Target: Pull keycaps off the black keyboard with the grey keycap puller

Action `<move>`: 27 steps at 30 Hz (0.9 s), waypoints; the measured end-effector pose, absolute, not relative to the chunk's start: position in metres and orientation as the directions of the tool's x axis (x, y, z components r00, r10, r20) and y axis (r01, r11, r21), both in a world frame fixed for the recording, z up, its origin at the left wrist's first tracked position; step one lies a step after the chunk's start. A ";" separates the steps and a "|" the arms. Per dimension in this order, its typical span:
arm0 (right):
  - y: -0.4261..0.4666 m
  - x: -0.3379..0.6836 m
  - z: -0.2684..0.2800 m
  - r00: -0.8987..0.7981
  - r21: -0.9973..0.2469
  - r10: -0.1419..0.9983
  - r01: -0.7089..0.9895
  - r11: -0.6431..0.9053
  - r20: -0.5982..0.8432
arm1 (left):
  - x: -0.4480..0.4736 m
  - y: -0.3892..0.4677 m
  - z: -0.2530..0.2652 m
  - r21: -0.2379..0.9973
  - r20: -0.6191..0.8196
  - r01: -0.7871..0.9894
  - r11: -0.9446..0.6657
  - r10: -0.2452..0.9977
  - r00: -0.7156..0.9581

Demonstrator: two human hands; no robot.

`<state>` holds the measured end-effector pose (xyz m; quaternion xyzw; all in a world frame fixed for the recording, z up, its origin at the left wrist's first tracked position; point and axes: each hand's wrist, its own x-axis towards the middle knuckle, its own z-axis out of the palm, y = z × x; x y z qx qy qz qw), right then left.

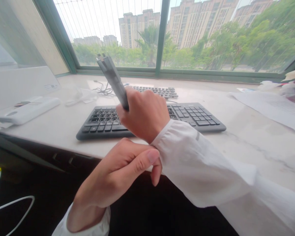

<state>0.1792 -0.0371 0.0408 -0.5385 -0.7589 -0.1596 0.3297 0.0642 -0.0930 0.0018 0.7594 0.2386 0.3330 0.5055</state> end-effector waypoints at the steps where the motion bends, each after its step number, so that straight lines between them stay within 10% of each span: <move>1: -0.034 0.181 0.042 -0.181 -0.131 0.732 0.929 0.347 0.657 | 0.065 -0.093 0.003 0.920 0.272 0.038 -0.391 0.703 0.658; 22: 0.008 0.215 0.043 0.074 -0.263 0.788 0.958 0.114 0.611 | 0.076 -0.098 0.000 0.822 0.326 0.236 -0.518 0.769 0.550; 27: 0.006 0.214 0.049 0.028 -0.416 0.828 0.874 0.252 0.559 | 0.081 -0.100 0.000 0.821 0.334 0.270 -0.503 0.807 0.488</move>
